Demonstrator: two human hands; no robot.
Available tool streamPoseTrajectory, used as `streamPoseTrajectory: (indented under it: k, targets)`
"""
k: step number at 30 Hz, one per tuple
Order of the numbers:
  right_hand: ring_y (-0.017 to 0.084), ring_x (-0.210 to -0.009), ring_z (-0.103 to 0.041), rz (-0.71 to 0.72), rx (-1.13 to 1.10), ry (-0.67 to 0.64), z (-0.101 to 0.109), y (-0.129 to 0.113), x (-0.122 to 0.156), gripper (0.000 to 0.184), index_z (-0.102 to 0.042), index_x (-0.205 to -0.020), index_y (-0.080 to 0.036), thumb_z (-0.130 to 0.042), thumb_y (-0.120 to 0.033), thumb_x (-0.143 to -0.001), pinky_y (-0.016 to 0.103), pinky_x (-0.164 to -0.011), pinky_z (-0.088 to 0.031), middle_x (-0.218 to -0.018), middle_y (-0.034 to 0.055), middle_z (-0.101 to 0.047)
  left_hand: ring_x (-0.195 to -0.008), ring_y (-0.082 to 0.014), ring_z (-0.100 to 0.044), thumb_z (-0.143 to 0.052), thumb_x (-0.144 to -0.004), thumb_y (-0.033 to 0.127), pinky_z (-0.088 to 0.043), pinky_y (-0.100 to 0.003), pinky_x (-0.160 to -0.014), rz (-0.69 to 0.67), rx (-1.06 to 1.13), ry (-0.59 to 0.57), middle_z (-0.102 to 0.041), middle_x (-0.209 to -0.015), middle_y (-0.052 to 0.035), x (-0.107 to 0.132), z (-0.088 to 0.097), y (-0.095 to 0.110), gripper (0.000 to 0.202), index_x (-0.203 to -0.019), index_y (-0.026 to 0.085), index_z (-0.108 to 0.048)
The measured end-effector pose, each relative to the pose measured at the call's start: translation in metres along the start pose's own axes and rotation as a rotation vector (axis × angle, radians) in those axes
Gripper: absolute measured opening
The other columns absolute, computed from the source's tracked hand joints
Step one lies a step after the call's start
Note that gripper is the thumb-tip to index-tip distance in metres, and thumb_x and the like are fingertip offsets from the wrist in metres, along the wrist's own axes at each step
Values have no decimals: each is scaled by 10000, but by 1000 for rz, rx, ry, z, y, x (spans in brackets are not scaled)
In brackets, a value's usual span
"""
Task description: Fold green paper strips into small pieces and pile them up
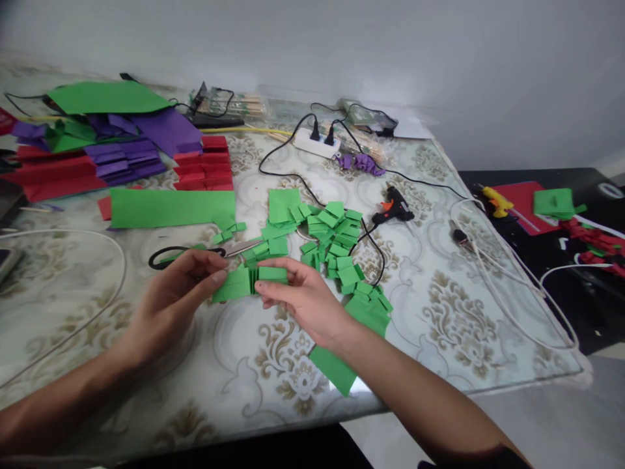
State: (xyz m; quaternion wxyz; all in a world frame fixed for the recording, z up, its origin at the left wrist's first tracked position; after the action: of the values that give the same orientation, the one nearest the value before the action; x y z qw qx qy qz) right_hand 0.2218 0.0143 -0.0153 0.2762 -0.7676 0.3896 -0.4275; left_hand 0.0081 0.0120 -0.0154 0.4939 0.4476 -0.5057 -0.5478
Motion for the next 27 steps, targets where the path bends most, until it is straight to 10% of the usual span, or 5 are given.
streamPoseTrajectory:
  k: [27]
  targets:
    - [78, -649, -703, -15, -182, 57, 2, -5, -3, 315, -801, -1036, -157, -908, -149, -740, 161, -670, -601, -706, -26, -734, -597, -81, -572, -787, -894, 312, -560, -188, -449, 196, 335, 119, -609, -966, -6, -14, 3, -8, 152, -933, 177, -730]
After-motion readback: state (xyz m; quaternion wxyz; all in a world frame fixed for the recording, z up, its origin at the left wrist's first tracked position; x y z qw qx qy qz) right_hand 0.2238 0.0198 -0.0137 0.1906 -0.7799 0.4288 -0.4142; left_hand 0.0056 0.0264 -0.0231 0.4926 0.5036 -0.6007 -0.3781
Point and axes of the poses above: each hand's wrist, its own x-axis away from the middle knuckle, its own z-axis out of the back of the hand, y = z × x, the point moved 1 cm from there along -x, towards the middle knuckle
